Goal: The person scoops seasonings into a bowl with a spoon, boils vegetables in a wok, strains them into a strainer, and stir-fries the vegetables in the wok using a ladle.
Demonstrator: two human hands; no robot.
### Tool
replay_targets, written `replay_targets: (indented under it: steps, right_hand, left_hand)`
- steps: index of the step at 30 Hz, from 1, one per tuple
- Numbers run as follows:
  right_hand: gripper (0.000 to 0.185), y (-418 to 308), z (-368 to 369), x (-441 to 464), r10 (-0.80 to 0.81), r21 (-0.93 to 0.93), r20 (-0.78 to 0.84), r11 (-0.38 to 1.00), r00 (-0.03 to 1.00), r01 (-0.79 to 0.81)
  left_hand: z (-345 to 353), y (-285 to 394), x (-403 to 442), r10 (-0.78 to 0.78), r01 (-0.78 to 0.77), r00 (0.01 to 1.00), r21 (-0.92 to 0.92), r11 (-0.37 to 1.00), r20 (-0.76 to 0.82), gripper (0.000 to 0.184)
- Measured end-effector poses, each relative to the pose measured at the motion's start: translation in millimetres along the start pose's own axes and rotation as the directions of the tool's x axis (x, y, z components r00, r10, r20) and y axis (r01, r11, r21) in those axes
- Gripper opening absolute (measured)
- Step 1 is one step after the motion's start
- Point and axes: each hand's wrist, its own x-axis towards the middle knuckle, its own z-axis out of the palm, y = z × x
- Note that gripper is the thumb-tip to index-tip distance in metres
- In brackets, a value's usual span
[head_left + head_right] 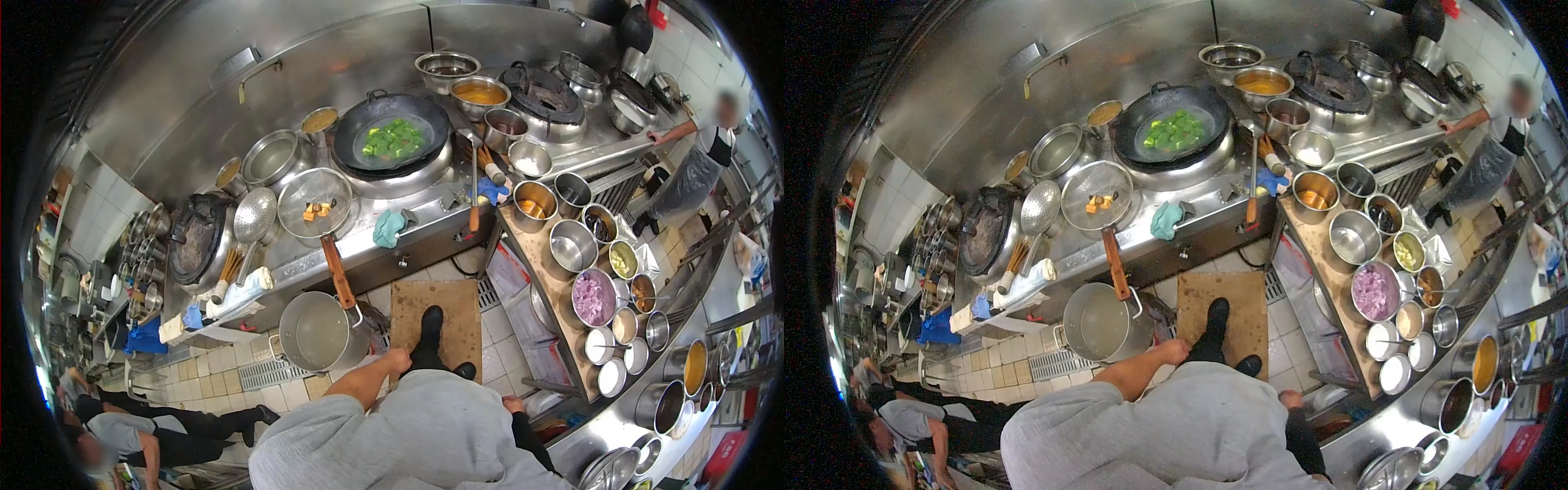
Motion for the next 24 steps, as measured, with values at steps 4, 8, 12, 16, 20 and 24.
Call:
replay_targets:
  steps: [4, 8, 12, 16, 20, 24]
  right_hand:
    - [0.028, -27.8, -17.6, -20.3, 0.199, 0.305, -0.052, 0.936, 0.979, -0.175]
    - [0.026, -7.7, -2.6, -6.9, 0.052, 0.095, -0.071, 0.994, 0.996, -0.045]
    - [0.024, -29.6, -20.9, -21.4, 0.337, 0.434, -0.024, 0.852, 0.941, -0.294]
    - [0.023, -32.6, -26.7, -24.3, 0.248, 0.338, -0.025, 0.914, 0.968, -0.225]
    - [0.023, -23.7, -16.5, -17.6, 0.256, 0.34, -0.033, 0.912, 0.966, -0.23]
    - [0.024, -3.7, 0.4, -5.6, 0.064, 0.187, -0.093, 0.981, 0.994, -0.046]
  left_hand:
    - [-8.6, 9.3, -9.2, -0.04, 0.039, 0.999, -0.027, 0.999, -0.033, 0.034]
    - [-11.7, 10.0, -9.3, -0.032, 0.031, 0.999, -0.035, 0.999, -0.021, 0.033]
    - [-22.8, 18.1, -15.3, -0.074, 0.074, 0.997, -0.062, 0.995, -0.004, 0.033]
    - [-16.0, 13.1, -12.3, -0.069, 0.068, 0.997, -0.043, 0.997, -0.021, 0.033]
    - [0.2, 3.7, -5.0, -0.064, 0.061, 0.997, -0.046, 0.997, -0.045, 0.033]
    - [6.5, 1.7, -2.2, -0.077, 0.074, 0.996, -0.055, 0.996, -0.055, 0.034]
